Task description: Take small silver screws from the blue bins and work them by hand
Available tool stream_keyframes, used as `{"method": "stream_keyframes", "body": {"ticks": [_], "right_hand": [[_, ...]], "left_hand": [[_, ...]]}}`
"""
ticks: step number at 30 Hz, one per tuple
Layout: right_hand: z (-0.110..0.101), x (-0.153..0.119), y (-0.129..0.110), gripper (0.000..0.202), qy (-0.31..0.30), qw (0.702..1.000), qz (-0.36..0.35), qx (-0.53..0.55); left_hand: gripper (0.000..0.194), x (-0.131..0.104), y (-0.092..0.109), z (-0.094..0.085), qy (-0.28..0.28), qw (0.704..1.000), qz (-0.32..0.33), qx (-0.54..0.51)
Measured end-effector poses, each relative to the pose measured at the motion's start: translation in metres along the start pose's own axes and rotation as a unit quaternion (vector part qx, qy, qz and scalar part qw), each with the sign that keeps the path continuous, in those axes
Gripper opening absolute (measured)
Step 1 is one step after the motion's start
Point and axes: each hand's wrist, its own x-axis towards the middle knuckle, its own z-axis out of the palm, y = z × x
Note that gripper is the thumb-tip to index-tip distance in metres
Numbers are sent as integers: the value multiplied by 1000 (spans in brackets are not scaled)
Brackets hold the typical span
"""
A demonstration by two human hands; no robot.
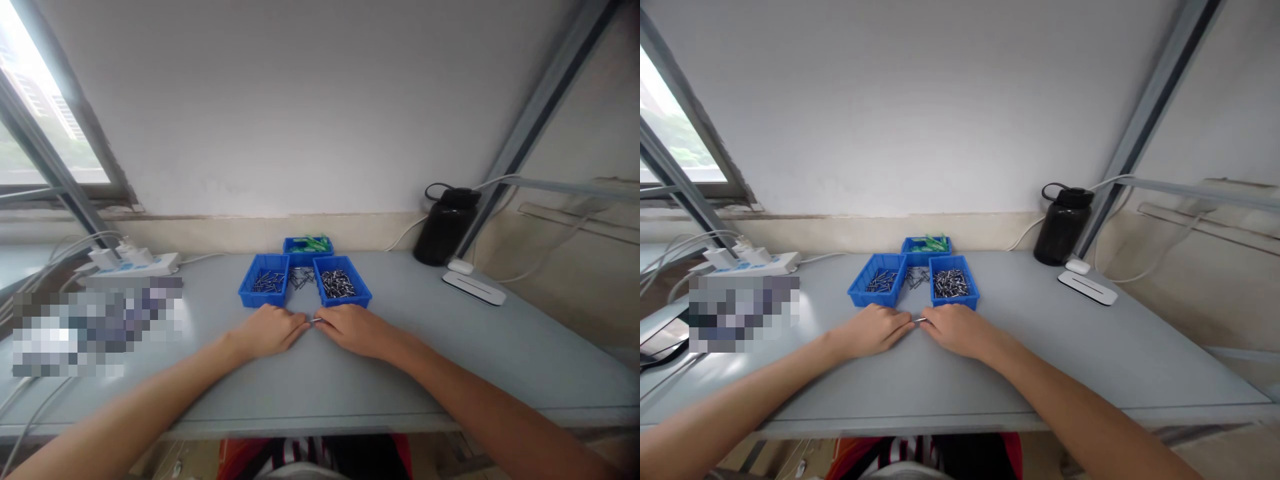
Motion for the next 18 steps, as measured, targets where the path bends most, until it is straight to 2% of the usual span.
{"method": "stream_keyframes", "body": {"ticks": [4, 18], "right_hand": [[-1, -1, 1, 17, 6, 1000, 0, 13], [2, -1, 2, 25, 3, 1000, -18, 12]], "left_hand": [[41, 0, -1, 0, -4, 1000, -1, -7], [37, 0, -3, 2, 15, 1000, 12, -24]]}}
